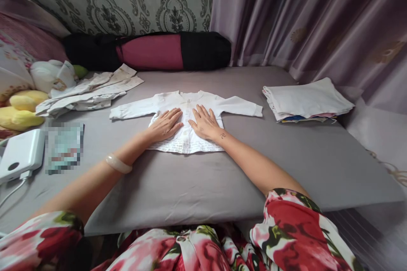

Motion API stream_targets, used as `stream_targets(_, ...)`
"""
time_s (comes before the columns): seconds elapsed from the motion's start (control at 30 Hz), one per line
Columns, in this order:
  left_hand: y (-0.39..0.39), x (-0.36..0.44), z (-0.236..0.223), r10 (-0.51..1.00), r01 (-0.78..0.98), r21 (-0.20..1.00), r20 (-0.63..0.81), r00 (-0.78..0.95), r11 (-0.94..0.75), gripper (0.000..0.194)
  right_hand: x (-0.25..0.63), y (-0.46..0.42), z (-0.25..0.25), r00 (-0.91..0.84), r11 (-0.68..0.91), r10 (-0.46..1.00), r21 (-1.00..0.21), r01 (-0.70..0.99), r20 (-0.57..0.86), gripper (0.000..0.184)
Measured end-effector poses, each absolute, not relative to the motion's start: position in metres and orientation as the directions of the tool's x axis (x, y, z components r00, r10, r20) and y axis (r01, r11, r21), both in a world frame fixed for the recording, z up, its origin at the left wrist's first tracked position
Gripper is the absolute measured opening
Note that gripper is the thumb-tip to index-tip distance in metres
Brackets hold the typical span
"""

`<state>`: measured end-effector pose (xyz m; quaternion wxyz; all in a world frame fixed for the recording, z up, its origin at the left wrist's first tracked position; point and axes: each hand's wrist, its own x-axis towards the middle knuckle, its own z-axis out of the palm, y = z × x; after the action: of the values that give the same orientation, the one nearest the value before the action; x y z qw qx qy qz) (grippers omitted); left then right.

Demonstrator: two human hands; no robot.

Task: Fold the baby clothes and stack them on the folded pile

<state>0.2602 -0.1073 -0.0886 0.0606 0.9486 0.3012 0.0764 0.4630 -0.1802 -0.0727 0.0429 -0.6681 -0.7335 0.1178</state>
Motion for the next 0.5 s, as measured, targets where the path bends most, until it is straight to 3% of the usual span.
stream_targets(0.27, -0.154, 0.234, -0.074, 0.477, 0.444, 0.273, 0.064, 0.877, -0.854, 0.066, 0.451, -0.227, -0.073, -0.176, 0.141, 0.977, -0.257, 0.956, -0.12, 0.068)
stream_targets(0.5, -0.177, 0.237, -0.065, 0.463, 0.384, 0.346, 0.185, 0.867, -0.856, 0.025, 0.439, -0.255, -0.062, -0.19, 0.13, 0.965, -0.295, 0.946, -0.182, 0.069)
